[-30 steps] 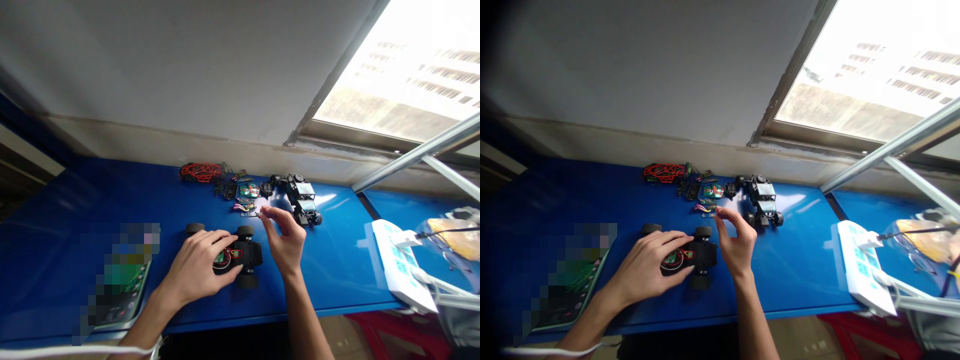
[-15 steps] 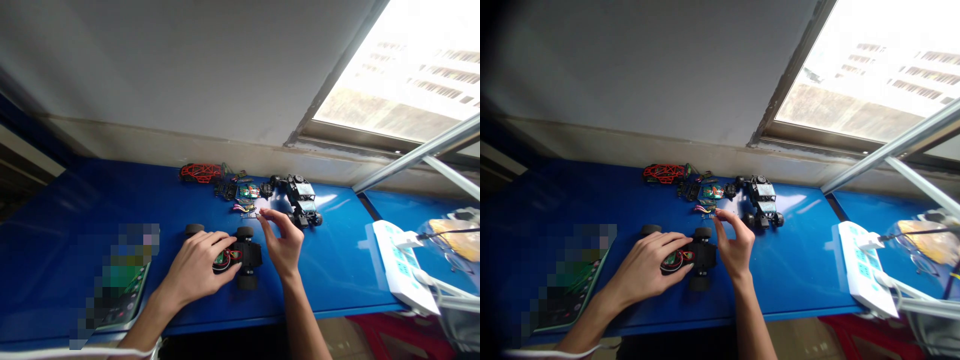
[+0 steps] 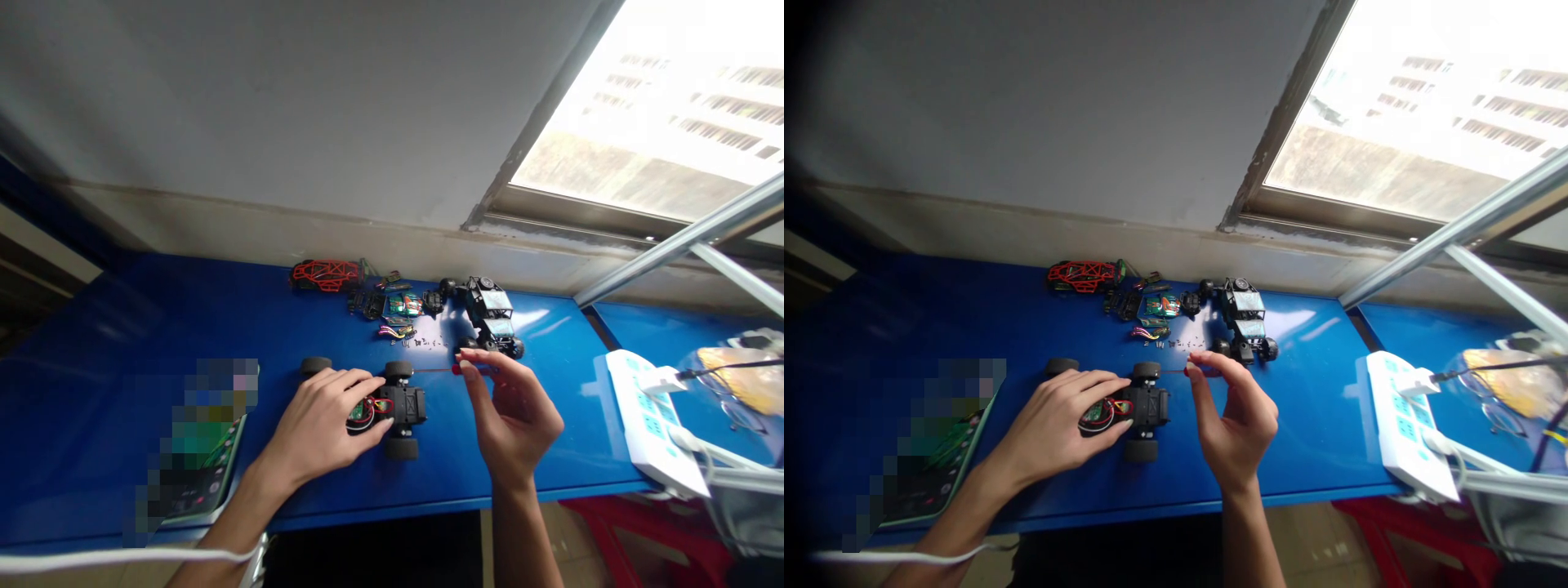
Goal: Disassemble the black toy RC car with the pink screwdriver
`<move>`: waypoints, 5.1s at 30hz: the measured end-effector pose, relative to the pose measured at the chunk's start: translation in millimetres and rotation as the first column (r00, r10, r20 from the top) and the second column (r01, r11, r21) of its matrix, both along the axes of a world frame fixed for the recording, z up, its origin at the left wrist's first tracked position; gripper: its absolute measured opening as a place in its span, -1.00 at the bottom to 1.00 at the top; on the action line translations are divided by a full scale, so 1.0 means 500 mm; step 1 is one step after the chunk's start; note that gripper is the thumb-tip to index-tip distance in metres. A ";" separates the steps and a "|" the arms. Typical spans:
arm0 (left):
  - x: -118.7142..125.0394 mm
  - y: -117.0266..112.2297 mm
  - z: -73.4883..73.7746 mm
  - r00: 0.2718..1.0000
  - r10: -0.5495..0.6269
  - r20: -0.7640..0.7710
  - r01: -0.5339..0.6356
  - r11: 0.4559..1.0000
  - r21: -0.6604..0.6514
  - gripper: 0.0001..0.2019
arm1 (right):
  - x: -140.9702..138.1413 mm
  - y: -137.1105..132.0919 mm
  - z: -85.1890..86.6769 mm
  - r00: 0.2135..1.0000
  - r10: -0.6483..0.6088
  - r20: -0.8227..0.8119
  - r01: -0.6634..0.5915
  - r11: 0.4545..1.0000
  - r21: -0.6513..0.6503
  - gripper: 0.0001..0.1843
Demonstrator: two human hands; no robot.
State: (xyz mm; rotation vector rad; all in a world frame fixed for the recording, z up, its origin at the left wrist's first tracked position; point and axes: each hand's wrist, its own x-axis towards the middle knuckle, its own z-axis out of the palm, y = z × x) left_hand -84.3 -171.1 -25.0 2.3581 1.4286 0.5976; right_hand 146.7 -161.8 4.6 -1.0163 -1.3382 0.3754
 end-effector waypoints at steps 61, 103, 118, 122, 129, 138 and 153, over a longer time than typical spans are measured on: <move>-0.002 -0.005 0.015 0.953 -0.302 -0.003 0.301 0.950 0.084 -0.66 | 0.014 -0.062 -0.008 0.966 0.219 0.138 -0.203 0.972 -0.121 -0.67; -0.002 0.003 -0.011 0.962 -0.270 0.030 0.267 0.961 0.072 -0.75 | -0.023 -0.049 -0.028 0.943 0.175 0.283 -0.185 0.983 0.007 -0.69; 0.001 0.004 -0.008 0.960 -0.279 0.026 0.278 0.960 0.048 -0.72 | -0.028 -0.057 -0.036 0.929 0.271 0.253 -0.283 0.959 0.011 -0.41; -0.001 0.004 -0.010 0.960 -0.277 0.026 0.275 0.959 0.062 -0.73 | -0.032 -0.047 -0.035 0.945 0.217 0.245 -0.229 0.973 0.025 -0.56; -0.001 0.004 -0.011 0.961 -0.276 0.034 0.274 0.960 0.057 -0.72 | -0.012 -0.044 -0.017 0.887 0.353 0.299 -0.346 0.935 -0.078 -0.59; -0.001 0.004 -0.009 0.960 -0.278 0.035 0.276 0.960 0.055 -0.71 | -0.008 -0.055 -0.028 0.905 0.335 0.263 -0.338 0.940 -0.033 -0.43; 0.000 0.005 -0.008 0.963 -0.266 0.037 0.263 0.963 0.065 -0.73 | -0.005 -0.054 -0.024 0.884 0.301 0.357 -0.302 0.952 -0.055 -0.46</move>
